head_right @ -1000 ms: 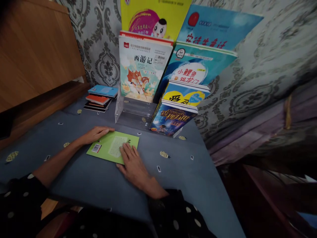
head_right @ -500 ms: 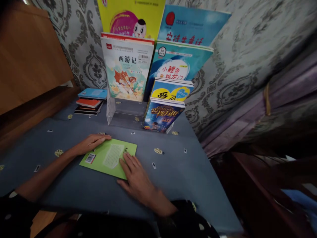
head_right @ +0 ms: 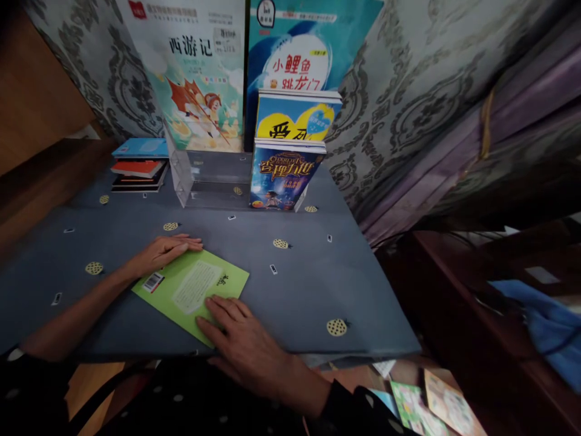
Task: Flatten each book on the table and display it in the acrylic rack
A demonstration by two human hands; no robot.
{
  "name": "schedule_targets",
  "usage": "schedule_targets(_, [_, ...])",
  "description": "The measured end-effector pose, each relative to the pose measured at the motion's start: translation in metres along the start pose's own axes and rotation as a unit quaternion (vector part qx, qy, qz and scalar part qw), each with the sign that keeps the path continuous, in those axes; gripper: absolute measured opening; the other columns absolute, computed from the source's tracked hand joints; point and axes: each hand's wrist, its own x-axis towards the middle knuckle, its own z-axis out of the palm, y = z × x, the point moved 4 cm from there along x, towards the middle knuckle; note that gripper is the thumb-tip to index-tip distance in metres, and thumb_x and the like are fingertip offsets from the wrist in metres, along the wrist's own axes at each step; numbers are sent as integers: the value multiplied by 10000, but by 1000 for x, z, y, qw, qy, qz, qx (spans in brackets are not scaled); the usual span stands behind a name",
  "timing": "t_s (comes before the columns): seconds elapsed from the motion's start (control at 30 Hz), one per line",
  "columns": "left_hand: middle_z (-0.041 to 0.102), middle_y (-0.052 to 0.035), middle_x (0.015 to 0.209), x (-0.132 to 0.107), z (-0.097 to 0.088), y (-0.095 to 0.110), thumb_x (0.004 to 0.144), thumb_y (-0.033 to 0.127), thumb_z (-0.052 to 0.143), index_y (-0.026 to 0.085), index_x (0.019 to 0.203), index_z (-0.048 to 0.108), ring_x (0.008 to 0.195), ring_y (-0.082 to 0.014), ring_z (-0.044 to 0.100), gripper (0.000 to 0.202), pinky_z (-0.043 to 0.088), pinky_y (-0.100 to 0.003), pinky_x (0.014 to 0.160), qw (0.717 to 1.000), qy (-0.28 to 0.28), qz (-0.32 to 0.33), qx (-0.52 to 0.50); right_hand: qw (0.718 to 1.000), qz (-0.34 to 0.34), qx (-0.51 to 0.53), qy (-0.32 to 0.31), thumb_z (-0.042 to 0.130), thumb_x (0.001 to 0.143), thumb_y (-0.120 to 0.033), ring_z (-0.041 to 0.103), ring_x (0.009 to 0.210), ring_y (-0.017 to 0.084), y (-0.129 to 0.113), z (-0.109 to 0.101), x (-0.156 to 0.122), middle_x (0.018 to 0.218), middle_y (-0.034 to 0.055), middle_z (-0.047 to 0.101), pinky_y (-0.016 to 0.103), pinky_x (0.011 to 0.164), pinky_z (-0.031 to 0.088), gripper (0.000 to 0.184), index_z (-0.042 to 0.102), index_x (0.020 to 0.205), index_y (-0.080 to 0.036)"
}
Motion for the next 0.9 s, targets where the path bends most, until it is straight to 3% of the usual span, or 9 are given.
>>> schedule_targets(0.27, [701,-29,1234,1,5,4,1019,419,371,244,1149,722,1250,-246,592,414,370,-484,1131,999,-29,8,-25,1000,5,-3,29,609,846,-150,349,1419,298,-3,8,3,1499,179,448,491,1173,319,599,443,1422,-132])
schedule_targets(0.53, [721,-23,1197,1,14,14,1015,420,391,266,1124,737,1220,-237,615,394,364,-471,1131,996,-50,14,-68,998,-3,1,56,640,881,-257,366,1408,282,5,3,-1,1452,172,505,524,1181,259,553,469,1394,-137])
schedule_targets(0.7, [708,-11,1225,-1,20,22,1014,388,403,294,1159,720,1238,-231,602,361,347,-472,1137,993,-81,7,-87,989,2,13,148,646,881,-250,524,1280,251,22,-19,-2,1294,112,644,534,1140,304,448,543,1316,-219])
schedule_targets(0.9, [679,0,1280,-2,22,29,1018,409,380,325,1202,697,1276,-225,569,377,312,-465,1154,991,-96,-4,-95,957,-22,82,278,646,917,-306,664,1069,223,35,-51,7,1162,104,715,420,922,522,330,618,1239,-239])
